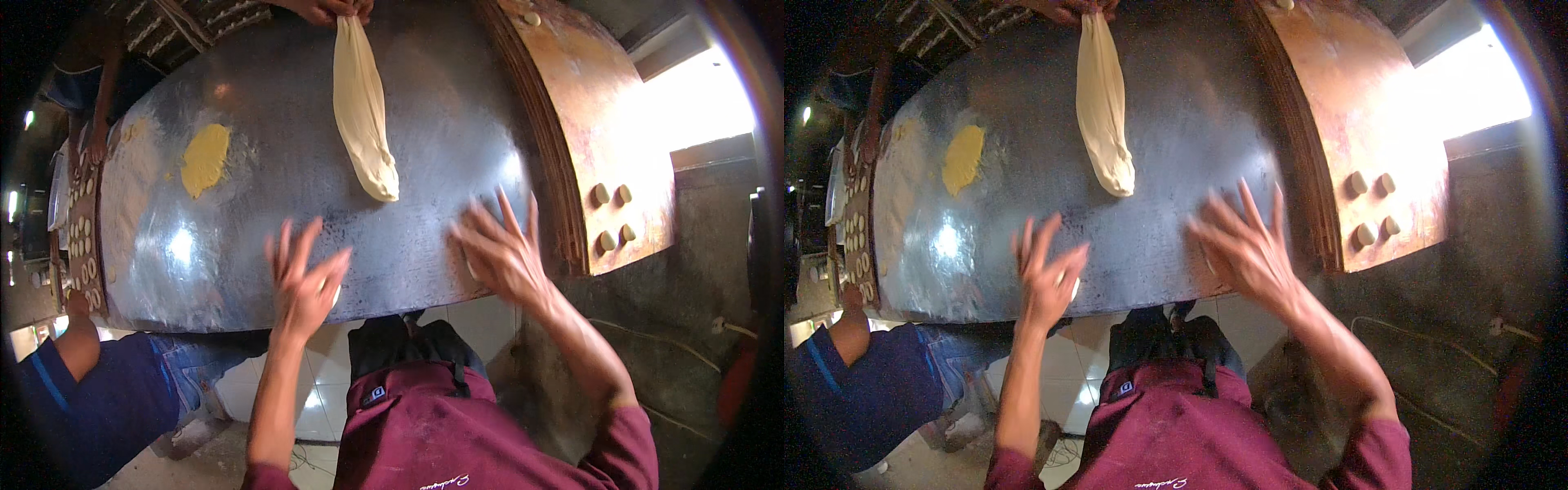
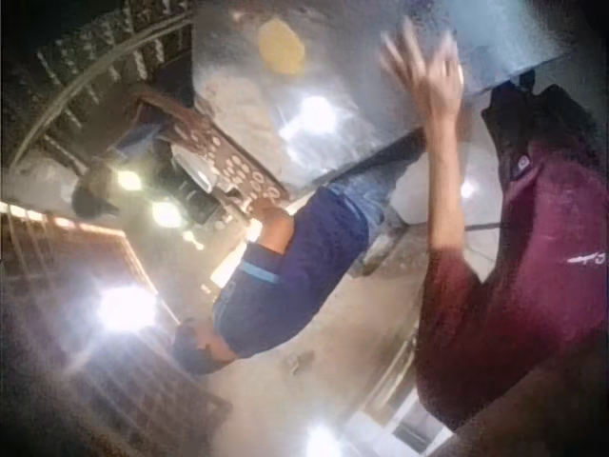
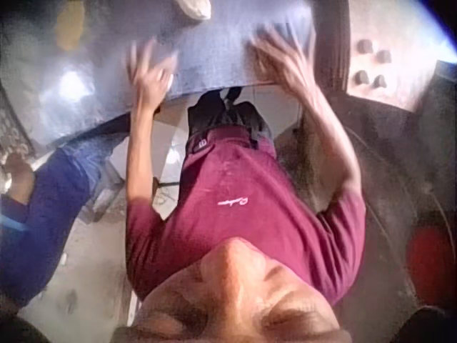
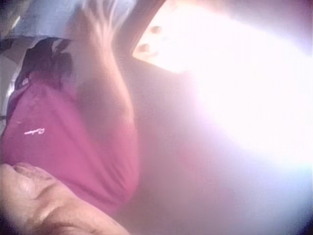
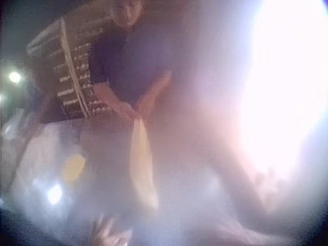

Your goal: The person repeatedly pinches off small pieces of dough from a large mass on a metal table, rolls them into balls, and places them on a wooden board. The person also interacts with a woman who hands them a small card.

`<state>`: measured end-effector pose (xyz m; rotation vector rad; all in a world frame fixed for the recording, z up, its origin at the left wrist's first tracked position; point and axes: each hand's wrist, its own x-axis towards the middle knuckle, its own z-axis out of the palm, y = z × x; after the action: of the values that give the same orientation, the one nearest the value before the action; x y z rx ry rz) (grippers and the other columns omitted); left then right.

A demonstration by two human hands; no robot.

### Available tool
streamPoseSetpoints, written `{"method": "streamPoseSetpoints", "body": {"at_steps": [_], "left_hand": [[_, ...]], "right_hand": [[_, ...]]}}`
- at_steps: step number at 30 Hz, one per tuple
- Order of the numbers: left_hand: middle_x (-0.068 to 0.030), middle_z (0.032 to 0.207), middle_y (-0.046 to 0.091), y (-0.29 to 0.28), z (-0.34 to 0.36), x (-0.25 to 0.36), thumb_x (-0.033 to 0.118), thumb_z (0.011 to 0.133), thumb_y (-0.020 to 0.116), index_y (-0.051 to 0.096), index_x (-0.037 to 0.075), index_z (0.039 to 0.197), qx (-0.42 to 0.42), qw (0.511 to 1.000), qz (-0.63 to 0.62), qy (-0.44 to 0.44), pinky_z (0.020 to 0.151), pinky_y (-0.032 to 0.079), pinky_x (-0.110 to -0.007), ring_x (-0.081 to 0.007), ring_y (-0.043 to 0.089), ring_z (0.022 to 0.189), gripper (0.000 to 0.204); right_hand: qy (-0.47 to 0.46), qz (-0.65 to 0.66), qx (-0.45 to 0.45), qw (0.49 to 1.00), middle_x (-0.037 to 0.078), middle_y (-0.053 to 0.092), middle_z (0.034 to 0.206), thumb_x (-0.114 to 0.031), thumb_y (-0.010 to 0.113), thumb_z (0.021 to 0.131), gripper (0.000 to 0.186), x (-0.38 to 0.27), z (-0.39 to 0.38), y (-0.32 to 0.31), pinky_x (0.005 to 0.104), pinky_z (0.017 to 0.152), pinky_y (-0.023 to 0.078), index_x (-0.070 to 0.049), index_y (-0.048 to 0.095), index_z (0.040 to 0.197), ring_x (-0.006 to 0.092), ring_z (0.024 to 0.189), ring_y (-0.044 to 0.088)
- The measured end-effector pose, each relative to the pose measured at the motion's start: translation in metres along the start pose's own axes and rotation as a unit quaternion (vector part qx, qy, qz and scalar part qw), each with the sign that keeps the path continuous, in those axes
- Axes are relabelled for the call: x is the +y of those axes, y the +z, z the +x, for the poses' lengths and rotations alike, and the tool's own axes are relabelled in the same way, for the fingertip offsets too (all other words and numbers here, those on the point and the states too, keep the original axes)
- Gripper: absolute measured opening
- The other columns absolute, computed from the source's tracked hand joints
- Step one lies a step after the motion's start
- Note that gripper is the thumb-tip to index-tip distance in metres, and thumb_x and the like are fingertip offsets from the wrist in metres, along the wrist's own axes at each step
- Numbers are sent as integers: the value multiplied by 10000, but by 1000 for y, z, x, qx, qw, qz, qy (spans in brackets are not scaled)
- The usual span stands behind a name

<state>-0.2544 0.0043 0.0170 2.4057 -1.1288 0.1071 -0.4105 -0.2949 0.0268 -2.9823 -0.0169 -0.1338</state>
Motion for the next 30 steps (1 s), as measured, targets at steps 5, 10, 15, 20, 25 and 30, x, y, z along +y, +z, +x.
{"method": "streamPoseSetpoints", "body": {"at_steps": [5,10,15,20,25,30], "left_hand": [[-79,1017,517,42,-10,60,162,879,606,593,195,1043,-33,998,3,-51,839,358,-497,-300,494,971,167],[-62,996,511,12,12,-6,176,846,616,591,195,1006,-78,993,79,-46,829,343,-483,-288,503,946,163],[-48,967,505,26,0,41,185,836,644,604,194,1002,-91,996,10,-12,832,324,-489,-270,490,954,171],[-52,969,501,23,44,-31,185,785,655,621,188,943,-66,996,66,-8,853,321,-493,-298,471,968,162],[-54,1013,517,14,13,22,179,789,681,616,202,949,-137,990,-4,16,860,340,-500,-301,486,984,173],[-74,1048,535,16,52,-33,176,780,684,619,179,945,-122,992,37,-6,891,340,-523,-328,494,1010,177]], "right_hand": [[-16,230,13,973,97,504,1451,-204,720,743,678,-83,13,43,592,1185,231,-91,516,1380,307,1395,422],[44,61,13,997,79,554,1404,-154,663,790,633,-7,52,7,588,1153,247,-173,501,1401,304,1398,421],[11,234,-5,972,113,558,1384,-195,677,805,549,-70,32,44,557,1144,321,-109,517,1323,307,1358,466],[59,64,10,996,162,507,1422,-153,661,801,619,-7,85,17,595,1152,263,-102,483,1392,311,1402,408],[33,243,28,969,142,538,1397,-131,570,852,523,-57,53,49,521,1185,277,-88,499,1369,330,1388,424],[92,155,80,980,171,546,1372,-55,604,787,627,-17,94,26,513,1176,300,-76,478,1401,369,1350,455]]}}
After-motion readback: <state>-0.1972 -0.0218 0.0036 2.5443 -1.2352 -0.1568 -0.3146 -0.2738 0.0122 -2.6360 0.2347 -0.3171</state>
